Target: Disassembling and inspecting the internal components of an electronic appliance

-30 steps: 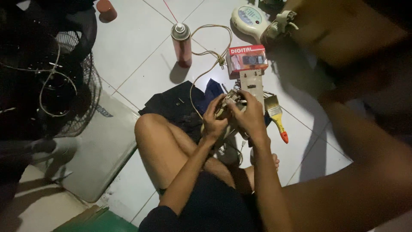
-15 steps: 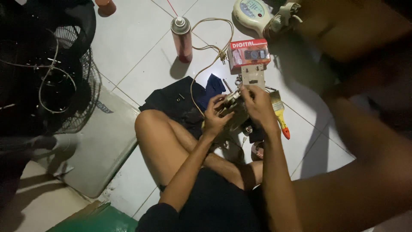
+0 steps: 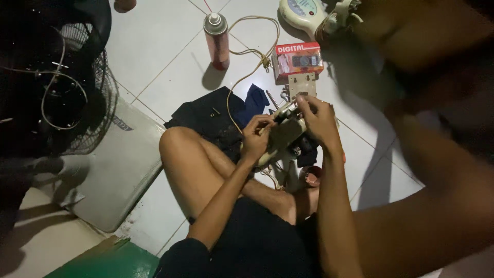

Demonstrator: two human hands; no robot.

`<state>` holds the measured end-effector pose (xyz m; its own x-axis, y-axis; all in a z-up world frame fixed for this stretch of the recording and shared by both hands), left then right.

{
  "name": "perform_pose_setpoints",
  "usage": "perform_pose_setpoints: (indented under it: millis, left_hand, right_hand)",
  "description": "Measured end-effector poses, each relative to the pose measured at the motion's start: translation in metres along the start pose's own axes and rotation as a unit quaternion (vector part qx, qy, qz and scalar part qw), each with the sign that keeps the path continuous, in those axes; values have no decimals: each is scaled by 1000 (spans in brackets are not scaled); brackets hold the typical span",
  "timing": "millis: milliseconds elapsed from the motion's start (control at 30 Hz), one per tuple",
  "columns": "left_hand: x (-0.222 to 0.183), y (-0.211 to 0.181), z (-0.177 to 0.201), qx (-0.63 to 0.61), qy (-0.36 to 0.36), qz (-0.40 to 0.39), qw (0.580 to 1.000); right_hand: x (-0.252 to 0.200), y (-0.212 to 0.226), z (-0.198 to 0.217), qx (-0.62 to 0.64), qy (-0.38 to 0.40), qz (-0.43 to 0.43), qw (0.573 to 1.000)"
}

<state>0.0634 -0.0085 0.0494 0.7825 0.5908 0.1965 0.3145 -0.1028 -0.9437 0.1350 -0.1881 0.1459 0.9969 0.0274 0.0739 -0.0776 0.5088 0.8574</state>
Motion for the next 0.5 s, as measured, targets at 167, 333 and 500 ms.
perform_pose_setpoints:
  millis: [167, 333, 500]
  left_hand:
    - [0, -18, 2, 32, -5, -33, 999]
    - [4, -67, 2, 66, -46, -123, 989]
    - [12, -62, -7, -14, -62, -57, 996]
  right_hand:
    - [4, -8, -10, 25, 12, 9, 1000]
    - [1, 6, -14, -1, 34, 27, 999]
    - [3, -21, -13, 7, 13, -24, 1000]
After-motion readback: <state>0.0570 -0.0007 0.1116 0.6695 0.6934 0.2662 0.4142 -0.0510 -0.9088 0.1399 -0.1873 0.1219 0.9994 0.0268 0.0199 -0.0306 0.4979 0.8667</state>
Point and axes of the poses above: each hand's wrist, its own x-axis towards the middle knuckle, its own z-axis out of the back of the hand, y = z × x, the point moved 9 cm from there along x, towards the middle knuckle, and after that the axes turned 12 degrees about -y, right-handed, at the moved point
